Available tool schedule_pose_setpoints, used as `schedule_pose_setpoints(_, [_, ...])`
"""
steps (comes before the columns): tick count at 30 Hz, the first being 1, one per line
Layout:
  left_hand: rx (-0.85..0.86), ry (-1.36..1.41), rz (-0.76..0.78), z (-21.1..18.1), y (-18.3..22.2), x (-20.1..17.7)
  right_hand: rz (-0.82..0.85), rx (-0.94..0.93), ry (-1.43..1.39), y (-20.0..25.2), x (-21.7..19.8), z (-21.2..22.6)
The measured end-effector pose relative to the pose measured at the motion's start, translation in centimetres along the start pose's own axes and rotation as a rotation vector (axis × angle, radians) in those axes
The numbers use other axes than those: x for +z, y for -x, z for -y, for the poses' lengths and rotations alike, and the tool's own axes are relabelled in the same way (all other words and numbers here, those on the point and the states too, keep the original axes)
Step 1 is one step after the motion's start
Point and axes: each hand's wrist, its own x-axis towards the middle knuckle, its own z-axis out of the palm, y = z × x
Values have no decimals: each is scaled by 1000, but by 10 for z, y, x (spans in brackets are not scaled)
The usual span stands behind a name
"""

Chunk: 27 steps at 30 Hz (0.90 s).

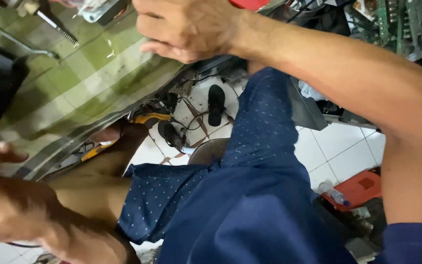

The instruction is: Repairing a fan motor by soldering wire connections and securing components with zip ties on a workbench.

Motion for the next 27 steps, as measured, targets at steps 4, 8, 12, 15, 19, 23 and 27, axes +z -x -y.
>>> schedule_pose_setpoints(4, [-227,-311,144,35,2,-37,-67,34,-60,-1,-1,1])
schedule_pose_setpoints(8, [-78,-192,-22,9,-2,-11,-114,53,-59,-2,-4,-4])
schedule_pose_setpoints(12, [-148,-86,-95,5,-6,-1,-117,91,-224,-5,-4,-2])
schedule_pose_setpoints(15, [-89,-34,-17,-7,-16,14,-120,114,-228,-7,0,-3])
schedule_pose_setpoints(19, [-62,-29,37,-19,-22,33,-123,129,-218,-3,2,-3])
schedule_pose_setpoints(23, [-76,-48,28,-23,-22,45,-134,148,-253,-1,3,-3])
schedule_pose_setpoints(27, [-58,-140,93,-20,-20,45,-153,166,-255,0,0,-2])
